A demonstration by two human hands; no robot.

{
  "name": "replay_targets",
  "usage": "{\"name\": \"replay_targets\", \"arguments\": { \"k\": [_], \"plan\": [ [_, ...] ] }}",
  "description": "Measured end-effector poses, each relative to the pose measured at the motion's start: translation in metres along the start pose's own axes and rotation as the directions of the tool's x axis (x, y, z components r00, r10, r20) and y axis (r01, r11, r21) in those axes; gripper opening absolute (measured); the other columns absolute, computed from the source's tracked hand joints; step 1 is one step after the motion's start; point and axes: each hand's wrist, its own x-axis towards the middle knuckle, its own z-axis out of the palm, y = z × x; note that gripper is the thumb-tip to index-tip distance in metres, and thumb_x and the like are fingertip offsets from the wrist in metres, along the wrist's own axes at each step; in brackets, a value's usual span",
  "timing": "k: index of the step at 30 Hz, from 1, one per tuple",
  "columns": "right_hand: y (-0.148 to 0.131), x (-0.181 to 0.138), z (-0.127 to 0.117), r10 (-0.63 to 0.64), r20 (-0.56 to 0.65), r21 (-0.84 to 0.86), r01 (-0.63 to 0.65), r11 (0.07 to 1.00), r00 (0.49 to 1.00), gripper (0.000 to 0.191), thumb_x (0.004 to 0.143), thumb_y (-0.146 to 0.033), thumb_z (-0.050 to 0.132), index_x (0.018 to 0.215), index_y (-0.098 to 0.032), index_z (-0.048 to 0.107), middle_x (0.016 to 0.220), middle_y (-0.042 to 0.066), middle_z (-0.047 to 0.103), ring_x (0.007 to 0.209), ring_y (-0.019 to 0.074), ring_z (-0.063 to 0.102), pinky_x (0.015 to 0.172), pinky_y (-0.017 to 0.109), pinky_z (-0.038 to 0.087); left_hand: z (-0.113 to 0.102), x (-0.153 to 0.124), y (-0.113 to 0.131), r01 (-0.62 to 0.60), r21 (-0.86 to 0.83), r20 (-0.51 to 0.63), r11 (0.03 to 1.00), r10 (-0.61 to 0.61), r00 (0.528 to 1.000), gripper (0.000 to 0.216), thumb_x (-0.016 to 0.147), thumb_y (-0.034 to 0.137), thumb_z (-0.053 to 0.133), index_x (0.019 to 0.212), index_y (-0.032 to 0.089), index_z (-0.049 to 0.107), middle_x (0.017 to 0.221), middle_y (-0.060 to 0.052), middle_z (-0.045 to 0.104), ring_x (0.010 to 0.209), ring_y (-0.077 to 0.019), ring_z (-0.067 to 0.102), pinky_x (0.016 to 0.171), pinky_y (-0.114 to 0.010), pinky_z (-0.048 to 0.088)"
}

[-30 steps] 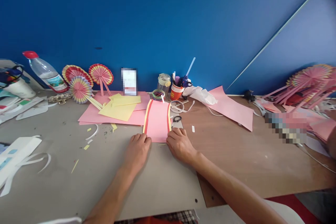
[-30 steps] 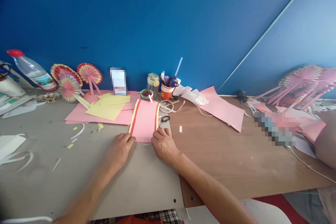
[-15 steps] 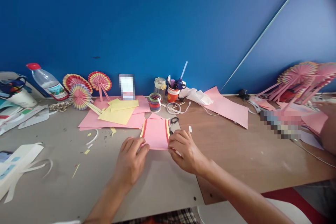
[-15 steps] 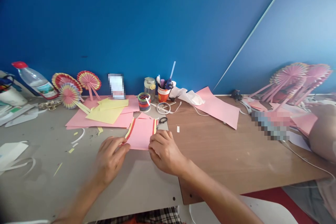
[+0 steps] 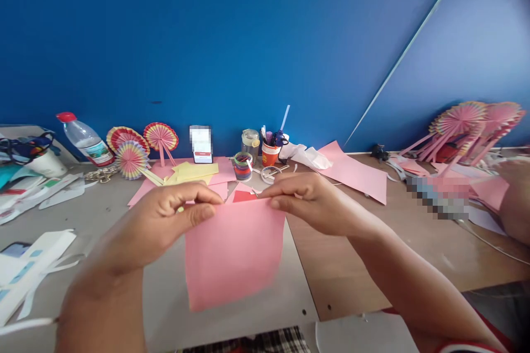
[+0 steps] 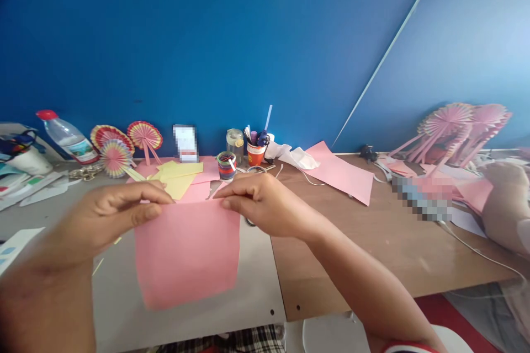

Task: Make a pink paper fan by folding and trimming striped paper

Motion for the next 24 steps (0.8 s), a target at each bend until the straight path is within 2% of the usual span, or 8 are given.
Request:
{"name": "replay_targets", "arguments": {
  "k": [3,6,8,10,13,16,18,24],
  "plan": [
    [0.028,0.023,0.013,0.193,0.084,0.031,-0.197,0.98,0.978,0.023,0.086,-0.025,0.055,0.103,-0.018,0.069,0.085,0.001,0.067,0.073,0.0129,0.059,0.064,0.024,0.044,0.003,0.026,-0.021,0.141,0.016,0.053,0.99,-0.142,0.988,0.031,0.083,0.047,0.054,0.086,0.02,0.068,0.092,-0.002,0.069,0.087,-0.0185,0.06,0.073,-0.024,0.047],
    [0.075,0.035,0.046,0.348,0.224,-0.089,-0.337,0.937,0.91,0.016,0.082,-0.019,0.058,0.094,-0.017,0.069,0.086,0.001,0.069,0.075,0.0128,0.06,0.064,0.022,0.044,0.034,0.041,-0.065,0.238,0.048,0.224,0.97,-0.243,0.944,0.029,0.081,0.042,0.05,0.086,0.018,0.067,0.087,-0.001,0.068,0.081,-0.0179,0.059,0.07,-0.025,0.045],
    [0.102,0.034,0.073,0.393,0.253,-0.184,-0.355,0.917,0.884,0.015,0.082,-0.016,0.057,0.091,-0.017,0.068,0.086,0.0,0.069,0.075,0.0122,0.06,0.063,0.021,0.044,0.06,0.04,-0.096,0.285,0.107,0.298,0.952,-0.304,0.905,0.027,0.08,0.037,0.047,0.084,0.017,0.065,0.081,-0.001,0.067,0.075,-0.0172,0.059,0.065,-0.025,0.043],
    [0.12,0.028,0.095,0.401,0.269,-0.215,-0.351,0.911,0.876,0.012,0.081,-0.014,0.058,0.086,-0.017,0.069,0.083,0.0,0.068,0.072,0.0123,0.059,0.062,0.021,0.043,0.081,0.033,-0.118,0.293,0.147,0.329,0.945,-0.326,0.886,0.022,0.078,0.031,0.046,0.077,0.017,0.064,0.076,-0.001,0.065,0.07,-0.0169,0.058,0.061,-0.025,0.041],
    [0.127,0.02,0.116,0.393,0.243,-0.285,-0.322,0.903,0.887,0.013,0.081,-0.011,0.057,0.083,-0.016,0.069,0.083,0.003,0.065,0.074,0.0138,0.058,0.068,0.024,0.042,0.096,0.026,-0.133,0.267,0.203,0.339,0.942,-0.323,0.883,0.019,0.078,0.027,0.047,0.075,0.019,0.064,0.078,-0.001,0.066,0.073,-0.0173,0.058,0.065,-0.027,0.041],
    [0.125,0.019,0.124,0.357,0.189,-0.354,-0.276,0.894,0.915,0.017,0.086,-0.011,0.054,0.087,-0.015,0.07,0.095,0.008,0.062,0.085,0.017,0.056,0.079,0.029,0.04,0.097,0.028,-0.137,0.217,0.264,0.304,0.94,-0.295,0.906,0.017,0.079,0.023,0.047,0.073,0.02,0.063,0.082,-0.002,0.065,0.08,-0.0187,0.057,0.08,-0.032,0.039],
    [0.126,0.02,0.128,0.334,0.165,-0.387,-0.25,0.887,0.928,0.018,0.088,-0.012,0.052,0.089,-0.014,0.07,0.095,0.009,0.062,0.088,0.0185,0.054,0.083,0.031,0.038,0.098,0.029,-0.139,0.192,0.295,0.281,0.936,-0.277,0.919,0.018,0.08,0.021,0.045,0.073,0.02,0.061,0.085,-0.002,0.065,0.084,-0.0189,0.057,0.088,-0.036,0.034],
    [0.138,0.015,0.144,0.241,0.115,-0.476,-0.16,0.865,0.964,0.015,0.087,-0.01,0.053,0.086,-0.014,0.067,0.085,0.006,0.063,0.08,0.0171,0.051,0.077,0.029,0.037,0.103,0.017,-0.145,0.158,0.311,0.281,0.937,-0.249,0.927,0.019,0.083,0.015,0.039,0.079,0.021,0.057,0.081,0.001,0.064,0.081,-0.017,0.057,0.089,-0.039,0.03]
  ]
}}
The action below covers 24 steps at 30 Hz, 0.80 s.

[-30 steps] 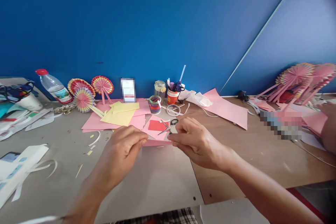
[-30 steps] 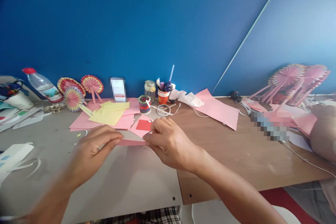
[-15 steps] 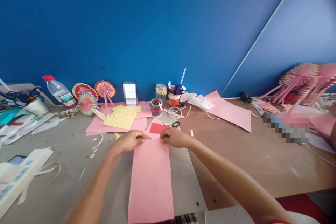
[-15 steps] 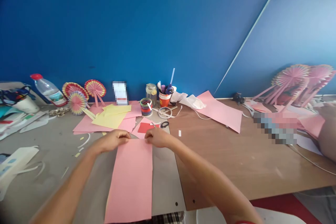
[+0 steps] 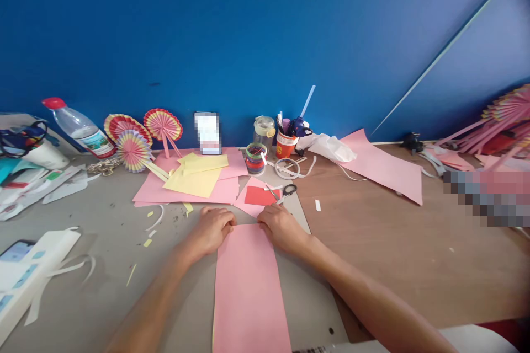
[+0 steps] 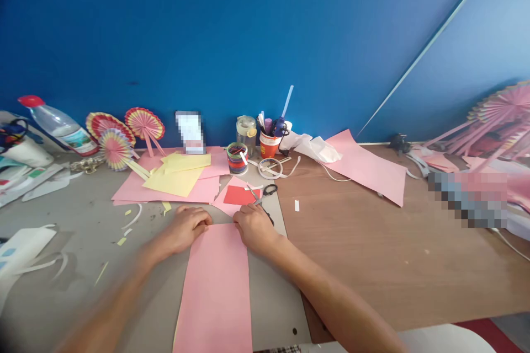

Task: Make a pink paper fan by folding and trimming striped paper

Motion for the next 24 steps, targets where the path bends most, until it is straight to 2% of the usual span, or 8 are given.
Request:
{"name": "replay_targets", "arguments": {
  "k": [5,15,18,24],
  "plan": [
    [0.001,0.0,0.005,-0.029,-0.019,-0.072,0.027,0.997,0.999,0.015,0.087,-0.014,0.053,0.078,-0.015,0.065,0.081,0.005,0.062,0.077,0.0168,0.049,0.072,0.029,0.034,0.003,-0.003,-0.002,-0.032,0.002,0.005,0.999,0.032,0.999,0.016,0.083,0.016,0.041,0.074,0.021,0.054,0.077,0.001,0.063,0.076,-0.016,0.056,0.088,-0.038,0.031],
    [-0.005,0.004,0.001,-0.038,0.037,-0.161,0.044,0.986,0.999,0.015,0.087,-0.014,0.049,0.083,-0.014,0.063,0.087,0.008,0.063,0.08,0.0183,0.049,0.073,0.031,0.029,0.009,-0.003,-0.002,-0.096,0.067,-0.065,0.993,0.1,0.993,0.017,0.078,0.008,0.039,0.071,0.02,0.049,0.073,0.002,0.057,0.07,-0.0151,0.051,0.08,-0.034,0.032],
    [-0.007,0.004,0.002,-0.041,0.037,-0.218,0.048,0.975,0.998,0.015,0.086,-0.012,0.048,0.082,-0.013,0.062,0.086,0.009,0.062,0.078,0.0192,0.048,0.072,0.032,0.028,0.012,-0.003,-0.002,-0.11,0.096,-0.069,0.989,0.116,0.991,0.018,0.078,0.008,0.039,0.071,0.02,0.05,0.075,0.002,0.057,0.071,-0.0152,0.051,0.081,-0.035,0.031],
    [-0.009,-0.001,0.007,-0.132,0.005,-0.334,0.126,0.934,0.991,0.018,0.085,-0.007,0.043,0.083,-0.014,0.06,0.085,0.011,0.059,0.076,0.0211,0.046,0.07,0.035,0.025,0.014,-0.007,-0.002,-0.147,0.214,-0.077,0.966,0.167,0.983,0.026,0.086,0.006,0.033,0.078,0.019,0.054,0.08,-0.001,0.058,0.075,-0.0154,0.051,0.087,-0.038,0.028]
  ]
}}
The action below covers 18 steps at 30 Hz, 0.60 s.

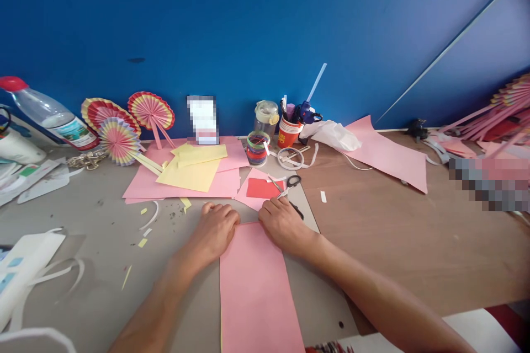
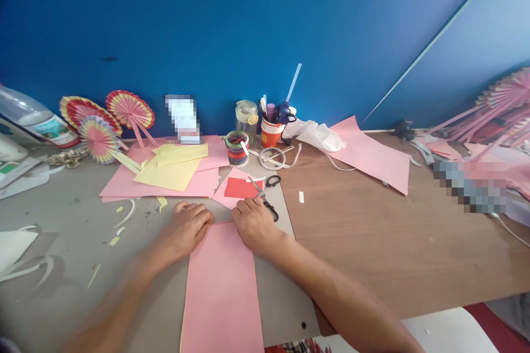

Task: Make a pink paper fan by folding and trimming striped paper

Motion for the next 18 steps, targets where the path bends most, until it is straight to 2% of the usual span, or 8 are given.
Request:
{"name": "replay_targets", "arguments": {
  "k": [4,9,18],
  "plan": [
    [-0.0002,-0.0018,0.0005,-0.025,0.007,-0.036,0.025,0.999,1.0,0.019,0.082,-0.003,0.043,0.084,-0.014,0.059,0.084,0.011,0.058,0.076,0.0224,0.046,0.072,0.036,0.026,-0.0007,-0.0033,0.0008,-0.011,0.058,0.035,0.998,0.009,0.999,0.029,0.085,0.002,0.032,0.082,0.018,0.055,0.083,-0.003,0.058,0.079,-0.0174,0.054,0.088,-0.039,0.029],
    [-0.0003,-0.0012,-0.0013,-0.032,0.034,-0.028,0.033,0.999,0.999,0.018,0.08,-0.002,0.044,0.084,-0.013,0.059,0.084,0.012,0.058,0.077,0.0225,0.046,0.073,0.036,0.027,0.0015,-0.005,0.0013,0.009,0.118,0.073,0.993,-0.017,0.997,0.029,0.079,-0.003,0.034,0.082,0.018,0.055,0.084,-0.005,0.056,0.078,-0.0195,0.051,0.08,-0.036,0.033],
    [-0.0011,-0.0023,-0.0013,-0.069,0.02,-0.058,0.07,0.996,0.997,0.019,0.084,-0.003,0.043,0.085,-0.014,0.059,0.081,0.01,0.058,0.075,0.0215,0.045,0.072,0.035,0.026,0.0074,-0.0073,0.0006,0.046,0.109,0.115,0.993,-0.058,0.992,0.034,0.069,-0.01,0.034,0.079,0.019,0.049,0.084,-0.005,0.051,0.076,-0.019,0.047,0.07,-0.032,0.037]
  ]
}}
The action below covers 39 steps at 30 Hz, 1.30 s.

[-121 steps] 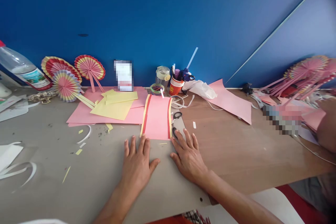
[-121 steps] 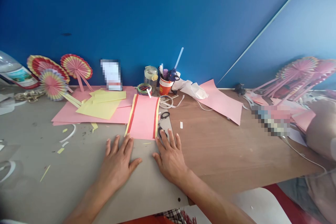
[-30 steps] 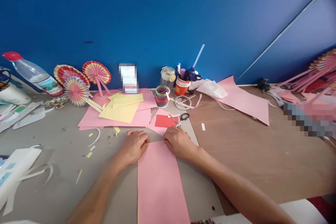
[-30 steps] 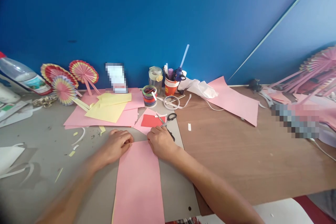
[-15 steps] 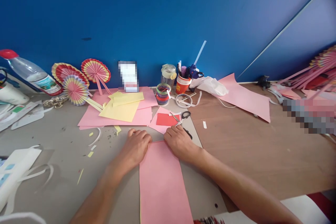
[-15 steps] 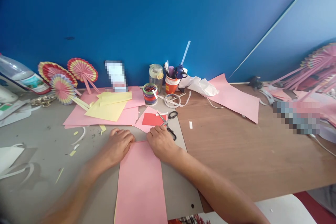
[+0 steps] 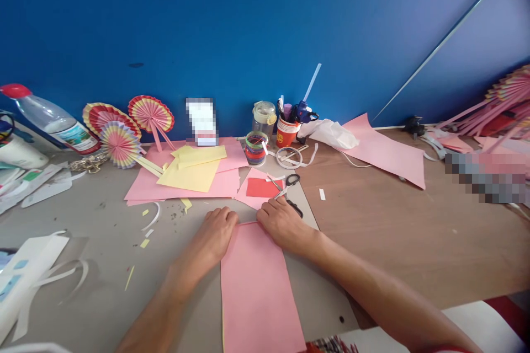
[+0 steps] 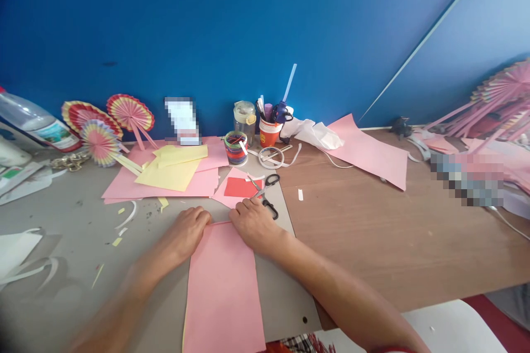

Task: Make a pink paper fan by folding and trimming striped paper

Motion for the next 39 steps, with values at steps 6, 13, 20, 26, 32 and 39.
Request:
{"name": "replay_targets", "arguments": {
  "k": [6,13,20,26,32,39],
  "plan": [
    [0.001,-0.003,0.005,-0.03,-0.068,0.033,0.032,0.999,0.997,0.02,0.085,-0.003,0.043,0.08,-0.015,0.058,0.08,0.009,0.056,0.074,0.0202,0.044,0.07,0.034,0.025,-0.003,-0.001,0.003,-0.005,-0.006,0.03,1.0,0.005,1.0,0.032,0.071,-0.009,0.035,0.079,0.019,0.048,0.086,-0.005,0.051,0.076,-0.0189,0.046,0.069,-0.031,0.038],
    [-0.001,-0.006,-0.002,-0.041,-0.028,0.069,0.043,0.997,0.999,0.021,0.085,-0.003,0.042,0.08,-0.014,0.059,0.081,0.009,0.057,0.075,0.0195,0.044,0.068,0.033,0.025,-0.011,-0.008,0.011,-0.009,0.052,0.061,0.999,0.006,0.998,0.033,0.065,-0.009,0.041,0.081,0.019,0.05,0.089,-0.005,0.053,0.079,-0.0198,0.048,0.071,-0.032,0.038],
    [-0.001,-0.01,-0.014,-0.018,0.103,0.143,0.003,0.99,0.995,0.023,0.077,0.001,0.045,0.079,-0.014,0.062,0.083,0.009,0.059,0.075,0.0184,0.047,0.066,0.031,0.028,-0.027,-0.02,0.033,0.059,0.17,0.152,0.984,-0.086,0.985,0.037,0.059,-0.011,0.045,0.08,0.016,0.057,0.09,-0.008,0.056,0.079,-0.02,0.055,0.065,-0.029,0.041],
    [-0.001,-0.012,-0.018,0.048,0.189,0.194,-0.085,0.977,0.981,0.025,0.072,0.003,0.046,0.076,-0.013,0.064,0.083,0.009,0.06,0.075,0.0173,0.05,0.067,0.029,0.034,-0.027,-0.022,0.049,0.163,0.181,0.177,0.97,-0.195,0.965,0.036,0.06,-0.013,0.042,0.076,0.014,0.06,0.08,-0.008,0.055,0.067,-0.0161,0.054,0.051,-0.025,0.037],
    [-0.001,-0.014,-0.015,0.107,0.22,0.202,-0.152,0.968,0.97,0.025,0.076,0.001,0.045,0.08,-0.013,0.066,0.087,0.01,0.062,0.079,0.0184,0.053,0.07,0.029,0.036,-0.027,-0.019,0.051,0.163,0.224,0.181,0.961,-0.206,0.962,0.039,0.06,-0.013,0.042,0.079,0.011,0.065,0.083,-0.012,0.057,0.066,-0.0171,0.055,0.051,-0.026,0.041],
    [0.0,-0.014,-0.019,0.112,0.272,0.189,-0.167,0.968,0.956,0.026,0.072,0.002,0.046,0.079,-0.013,0.066,0.087,0.01,0.063,0.078,0.018,0.054,0.069,0.029,0.036,-0.032,-0.02,0.053,0.155,0.245,0.237,0.957,-0.214,0.948,0.043,0.059,-0.014,0.041,0.082,0.012,0.066,0.09,-0.013,0.059,0.071,-0.0181,0.058,0.055,-0.027,0.044]
  ]
}}
